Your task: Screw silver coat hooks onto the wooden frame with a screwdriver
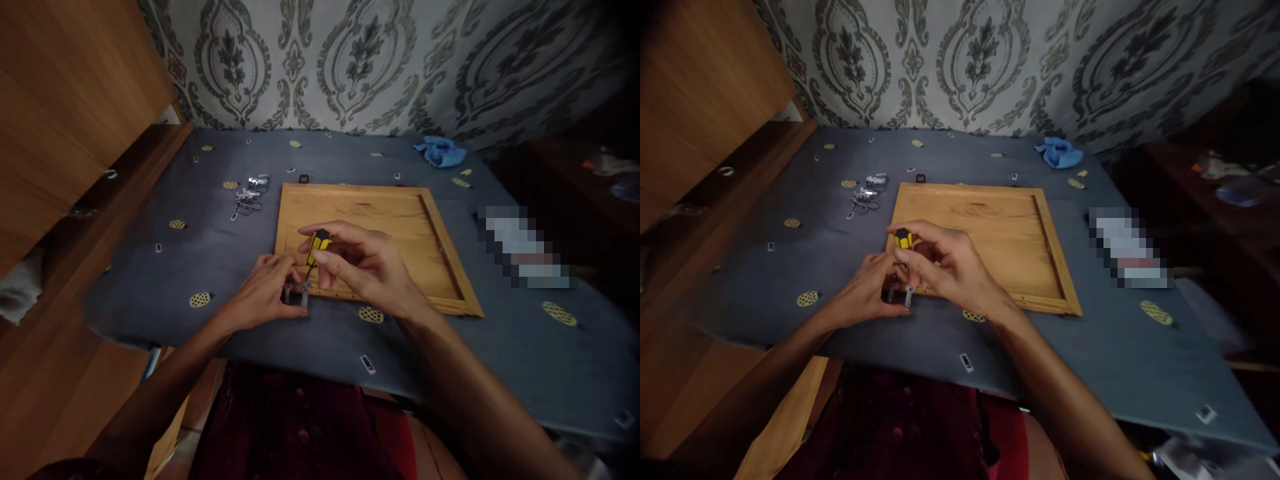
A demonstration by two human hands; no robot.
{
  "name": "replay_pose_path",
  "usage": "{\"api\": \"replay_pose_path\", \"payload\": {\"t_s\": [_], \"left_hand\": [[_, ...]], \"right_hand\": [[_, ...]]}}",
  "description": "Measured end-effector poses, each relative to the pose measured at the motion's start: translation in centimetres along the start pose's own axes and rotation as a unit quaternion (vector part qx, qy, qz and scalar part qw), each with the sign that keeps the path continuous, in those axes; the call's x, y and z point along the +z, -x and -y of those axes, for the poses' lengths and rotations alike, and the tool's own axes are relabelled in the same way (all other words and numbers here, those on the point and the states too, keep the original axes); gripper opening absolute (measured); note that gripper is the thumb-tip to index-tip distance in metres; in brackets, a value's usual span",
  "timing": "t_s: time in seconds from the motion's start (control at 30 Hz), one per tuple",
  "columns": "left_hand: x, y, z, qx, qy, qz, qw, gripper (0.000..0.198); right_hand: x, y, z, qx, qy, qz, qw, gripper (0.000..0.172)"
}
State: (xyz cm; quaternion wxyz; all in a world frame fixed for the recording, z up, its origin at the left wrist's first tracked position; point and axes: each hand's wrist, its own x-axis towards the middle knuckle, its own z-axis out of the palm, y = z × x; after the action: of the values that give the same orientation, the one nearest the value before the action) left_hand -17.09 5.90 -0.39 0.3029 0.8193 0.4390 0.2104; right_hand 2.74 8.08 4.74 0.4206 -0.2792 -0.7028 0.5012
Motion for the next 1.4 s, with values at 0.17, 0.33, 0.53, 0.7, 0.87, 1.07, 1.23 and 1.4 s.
{"api": "replay_pose_path", "payload": {"t_s": [0.17, 0.33, 0.53, 0.7, 0.87, 1.07, 1.23, 1.4], "left_hand": [[0.0, 0.0, 0.1, 0.002, -0.010, 0.000, 1.000, 0.053], [0.1, -0.1, 0.2, -0.009, -0.007, 0.003, 1.000, 0.060], [0.3, 0.1, 0.4, -0.005, -0.007, 0.002, 1.000, 0.064], [0.4, 0.0, 0.4, -0.002, -0.006, -0.002, 1.000, 0.067], [0.3, 0.0, 0.2, -0.002, -0.008, 0.000, 1.000, 0.062], [0.5, 0.1, 0.5, 0.003, -0.006, -0.006, 1.000, 0.060], [0.5, 0.1, 0.5, 0.004, -0.005, -0.010, 1.000, 0.059], [0.2, 0.0, 0.3, 0.001, -0.001, -0.004, 1.000, 0.056]], "right_hand": [[1.1, 0.1, -0.9, -0.034, -0.012, -0.080, 0.996, 0.032], [1.5, 0.2, -0.4, -0.067, -0.002, -0.204, 0.977, 0.031], [1.0, -0.2, -0.5, -0.042, 0.010, -0.224, 0.974, 0.038], [1.1, -0.1, -1.5, -0.042, 0.023, -0.210, 0.977, 0.036], [1.2, -0.2, -1.8, -0.050, 0.020, -0.200, 0.978, 0.036], [1.3, -0.5, -2.1, -0.041, 0.017, -0.190, 0.981, 0.038], [1.5, -0.4, -2.2, -0.040, -0.001, -0.181, 0.983, 0.036], [1.1, -0.3, -1.6, -0.027, -0.002, -0.149, 0.988, 0.028]]}}
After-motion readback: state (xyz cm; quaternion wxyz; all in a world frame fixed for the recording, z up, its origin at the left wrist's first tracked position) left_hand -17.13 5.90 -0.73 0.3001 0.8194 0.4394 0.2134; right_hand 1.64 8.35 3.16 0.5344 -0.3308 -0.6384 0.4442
